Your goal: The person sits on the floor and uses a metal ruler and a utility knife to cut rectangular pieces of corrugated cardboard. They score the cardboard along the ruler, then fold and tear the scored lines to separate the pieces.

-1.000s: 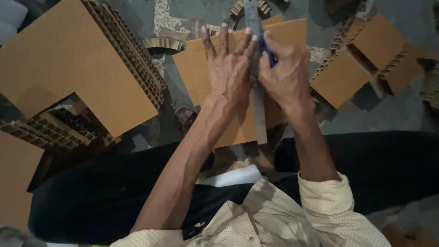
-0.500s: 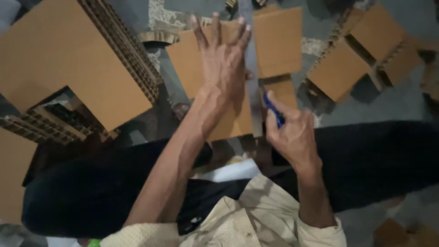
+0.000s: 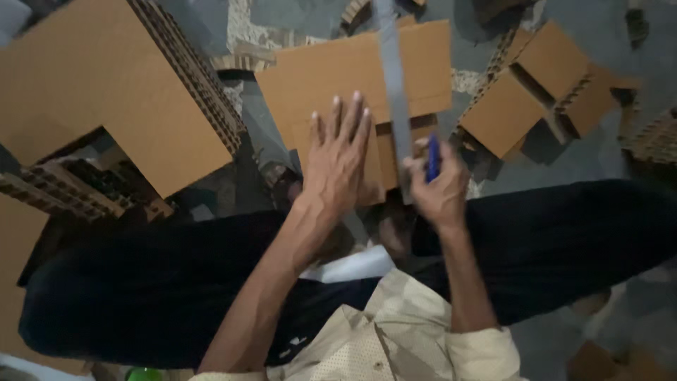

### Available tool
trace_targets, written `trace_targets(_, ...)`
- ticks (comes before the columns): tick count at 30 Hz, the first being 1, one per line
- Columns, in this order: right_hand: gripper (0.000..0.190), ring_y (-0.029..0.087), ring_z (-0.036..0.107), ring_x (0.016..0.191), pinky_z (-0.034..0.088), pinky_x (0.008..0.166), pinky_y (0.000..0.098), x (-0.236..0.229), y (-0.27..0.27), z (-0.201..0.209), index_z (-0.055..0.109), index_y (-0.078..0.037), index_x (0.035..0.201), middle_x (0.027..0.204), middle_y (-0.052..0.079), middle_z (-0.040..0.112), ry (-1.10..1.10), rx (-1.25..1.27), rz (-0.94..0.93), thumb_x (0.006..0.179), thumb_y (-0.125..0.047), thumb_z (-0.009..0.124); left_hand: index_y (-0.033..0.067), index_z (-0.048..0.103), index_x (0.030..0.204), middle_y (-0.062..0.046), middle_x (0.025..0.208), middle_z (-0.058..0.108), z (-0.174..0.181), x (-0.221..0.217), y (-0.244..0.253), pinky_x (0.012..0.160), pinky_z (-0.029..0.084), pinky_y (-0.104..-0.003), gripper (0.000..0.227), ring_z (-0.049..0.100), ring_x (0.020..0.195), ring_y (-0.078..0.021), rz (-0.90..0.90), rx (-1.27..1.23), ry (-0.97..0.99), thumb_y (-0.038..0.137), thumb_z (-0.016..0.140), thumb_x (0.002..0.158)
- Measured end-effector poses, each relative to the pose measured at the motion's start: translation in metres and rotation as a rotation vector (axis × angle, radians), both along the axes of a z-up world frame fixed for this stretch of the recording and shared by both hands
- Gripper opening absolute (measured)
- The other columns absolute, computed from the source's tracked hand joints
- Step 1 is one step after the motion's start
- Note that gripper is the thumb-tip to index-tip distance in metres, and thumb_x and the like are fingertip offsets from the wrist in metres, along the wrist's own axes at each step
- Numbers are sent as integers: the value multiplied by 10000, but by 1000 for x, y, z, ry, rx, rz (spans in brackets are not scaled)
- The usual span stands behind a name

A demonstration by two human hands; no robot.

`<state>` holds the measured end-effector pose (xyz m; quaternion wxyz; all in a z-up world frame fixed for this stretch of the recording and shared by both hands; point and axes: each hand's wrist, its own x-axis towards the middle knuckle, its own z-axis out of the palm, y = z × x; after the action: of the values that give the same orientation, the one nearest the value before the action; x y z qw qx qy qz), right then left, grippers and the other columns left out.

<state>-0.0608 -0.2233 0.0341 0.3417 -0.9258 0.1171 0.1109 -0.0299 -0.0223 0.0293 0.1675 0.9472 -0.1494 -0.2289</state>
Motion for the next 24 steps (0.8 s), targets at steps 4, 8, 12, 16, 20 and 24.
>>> trace_targets(4, 345, 237, 743, 890, 585, 814, 386, 16, -17, 2, 676, -13, 1260, 981, 141, 761, -120, 0, 2, 951, -162, 711, 68, 42, 1646, -160, 1720, -26, 17, -19, -3, 1226, 5, -658, 1676, -50, 1571, -426, -64, 134, 196, 690, 918, 360)
trace_targets(8, 468, 289, 718, 1045, 581, 894, 419, 25, -15, 21, 612, 54, 1423, 1167, 230, 723, -313, -205, 172, 1035, -174, 742, 89, 44, 1647, -146, 1719, -12, 21, -15, -5, 1225, 1, -663, 1678, -48, 1562, -423, -41, 148, 123, 706, 913, 351)
trace_targets(12, 461, 220, 748, 880, 606, 740, 344, 35, 6, 35, 554, 46, 1495, 1102, 191, 748, -245, -29, 129, 1071, -128, 607, 99, 89, 1656, -142, 1723, 25, 15, -20, -2, 1235, 4, -659, 1597, -23, 1571, -420, 0, 66, 46, 705, 894, 417)
trace_targets(16, 433, 151, 756, 708, 607, 612, 287, 65, 33, 24, 569, 40, 1463, 895, 140, 771, -208, 100, 164, 1075, -150, 598, 107, 98, 1647, -139, 1716, 28, 9, -22, -1, 1225, 3, -663, 1550, -18, 1569, -415, -12, 45, 79, 712, 878, 452)
trace_targets(20, 383, 151, 684, 616, 525, 538, 304, 96, 45, 13, 632, 68, 1399, 809, 144, 741, -361, -15, 312, 1054, -100, 621, 115, 100, 1649, -126, 1721, 29, 11, -19, -1, 1230, -3, -660, 1549, -22, 1574, -400, -10, 57, 93, 725, 870, 451)
trace_targets(24, 354, 152, 674, 604, 521, 559, 309, 104, 49, 14, 674, 65, 1351, 755, 139, 713, -395, -32, 330, 1039, -98, 640, 121, 97, 1655, -120, 1723, 23, 14, -19, 0, 1236, -12, -646, 1567, -27, 1574, -404, 5, 50, 82, 729, 869, 435)
